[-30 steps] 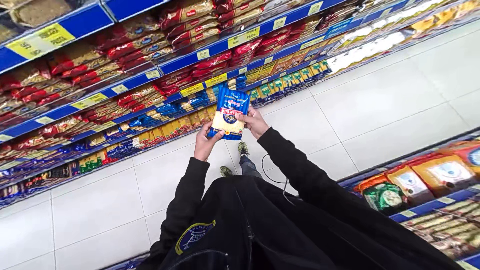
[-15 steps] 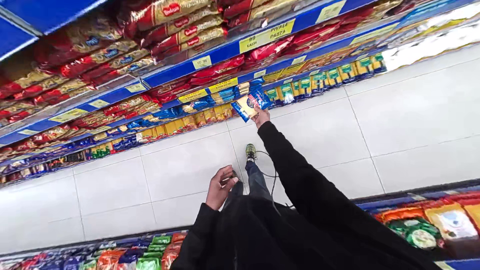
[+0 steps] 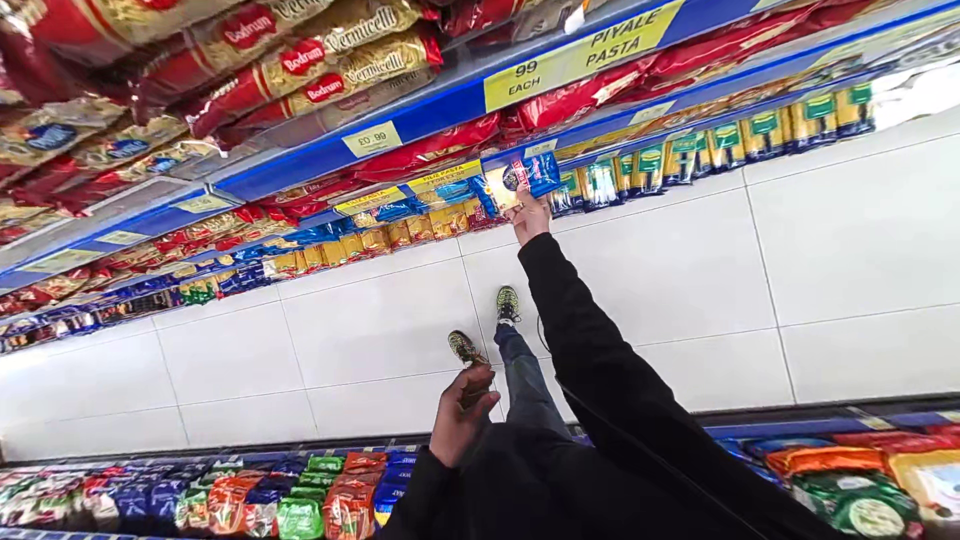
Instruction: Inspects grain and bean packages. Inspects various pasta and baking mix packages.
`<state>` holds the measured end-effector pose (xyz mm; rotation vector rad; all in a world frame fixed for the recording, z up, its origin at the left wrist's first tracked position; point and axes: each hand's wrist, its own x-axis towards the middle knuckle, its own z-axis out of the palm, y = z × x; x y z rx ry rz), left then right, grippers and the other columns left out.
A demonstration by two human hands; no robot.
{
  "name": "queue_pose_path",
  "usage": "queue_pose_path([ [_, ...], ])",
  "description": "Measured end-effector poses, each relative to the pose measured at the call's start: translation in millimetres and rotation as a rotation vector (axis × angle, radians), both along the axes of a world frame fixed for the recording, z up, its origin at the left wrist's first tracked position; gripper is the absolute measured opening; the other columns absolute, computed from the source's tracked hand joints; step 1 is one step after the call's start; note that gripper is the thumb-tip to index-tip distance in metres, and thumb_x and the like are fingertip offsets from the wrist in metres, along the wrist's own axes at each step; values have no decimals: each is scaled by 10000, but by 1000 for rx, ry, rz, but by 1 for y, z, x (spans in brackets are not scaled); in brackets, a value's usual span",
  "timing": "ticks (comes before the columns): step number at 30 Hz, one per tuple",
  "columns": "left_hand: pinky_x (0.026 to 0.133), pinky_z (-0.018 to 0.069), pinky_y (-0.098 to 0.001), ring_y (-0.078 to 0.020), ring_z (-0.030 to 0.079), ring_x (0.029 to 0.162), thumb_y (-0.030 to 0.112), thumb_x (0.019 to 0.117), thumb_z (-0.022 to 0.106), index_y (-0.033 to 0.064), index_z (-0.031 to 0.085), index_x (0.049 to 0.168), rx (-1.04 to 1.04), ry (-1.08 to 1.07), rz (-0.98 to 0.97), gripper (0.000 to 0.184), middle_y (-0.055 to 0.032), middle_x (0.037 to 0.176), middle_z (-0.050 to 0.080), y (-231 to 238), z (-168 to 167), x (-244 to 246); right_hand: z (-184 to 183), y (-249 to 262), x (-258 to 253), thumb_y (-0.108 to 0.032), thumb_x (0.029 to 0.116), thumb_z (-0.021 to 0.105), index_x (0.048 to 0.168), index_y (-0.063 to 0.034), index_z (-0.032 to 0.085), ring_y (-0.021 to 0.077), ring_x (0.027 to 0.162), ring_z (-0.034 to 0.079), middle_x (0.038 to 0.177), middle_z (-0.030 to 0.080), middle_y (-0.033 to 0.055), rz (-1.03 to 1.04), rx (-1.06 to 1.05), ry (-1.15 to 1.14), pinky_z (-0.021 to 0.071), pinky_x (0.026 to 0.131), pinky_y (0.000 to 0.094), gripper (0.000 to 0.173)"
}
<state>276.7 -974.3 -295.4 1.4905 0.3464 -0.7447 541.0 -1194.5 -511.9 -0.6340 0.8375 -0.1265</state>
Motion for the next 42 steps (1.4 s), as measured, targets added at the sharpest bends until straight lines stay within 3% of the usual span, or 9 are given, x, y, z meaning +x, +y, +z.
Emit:
queue_pose_path([
  [7,1009,575,-406,-280,685,1158,0,944,659,-124,542,1342,-47,30,13,434,-229,1308,648,-11,-13,0,7,-2,23,146,915,573,1468,-89,316,300,1100,657,1287,568,166,88,25,-245,586,948,471,654],
  [10,1006,576,-405,-278,687,1152,0,946,661,-120,536,1350,-41,38,18,440,-223,1302,652,-14,-14,1,5,-9,33,44,939,631,1512,-23,316,285,1074,683,1326,563,207,246,-313,-191,618,902,423,657],
  [16,1009,576,-414,-286,688,1152,2,949,662,-119,538,1348,-49,34,27,435,-225,1306,651,-18,-23,-3,1,-18,53,-116,916,723,1299,62,499,238,849,716,1011,681,173,410,-805,56,621,777,404,478],
  [21,1011,574,-408,-275,691,1149,11,953,664,-124,530,1362,-26,57,7,451,-229,1300,653,-17,-19,-6,10,-11,65,-296,812,814,1297,16,594,331,1027,688,1063,720,175,431,-1171,288,510,933,554,617],
  [24,1009,577,-406,-268,690,1150,3,952,665,-119,531,1362,-2,58,5,448,-224,1295,656,-16,-14,-4,6,-6,62,-301,808,833,1405,24,486,333,1032,688,1113,700,198,359,-1109,286,524,938,538,763],
  [29,1017,573,-404,-263,691,1151,-2,954,660,-116,541,1348,-19,29,10,427,-219,1304,653,-16,-11,-4,6,-17,33,-223,862,809,1382,-41,469,247,772,672,938,681,134,345,-967,213,568,733,447,648],
  [32,1018,577,-409,-266,690,1157,40,964,674,-96,554,1354,-21,22,15,430,-212,1320,649,-13,-5,-5,16,-20,8,-169,881,776,1393,-19,460,225,779,672,958,680,146,384,-926,155,572,731,411,620],
  [37,989,586,-408,-262,699,1129,65,976,660,-98,555,1349,-44,-87,-48,420,-222,1303,653,5,11,-6,72,-17,-66,-163,938,735,1426,11,439,286,800,713,1083,668,219,591,-837,230,619,690,446,596],
  [42,974,578,-401,-249,702,1104,72,988,626,-95,550,1346,-50,-177,-117,402,-223,1262,669,34,41,-14,143,-3,-174,-167,970,689,1365,32,525,238,777,723,1014,697,185,844,-815,136,624,660,404,472],
])
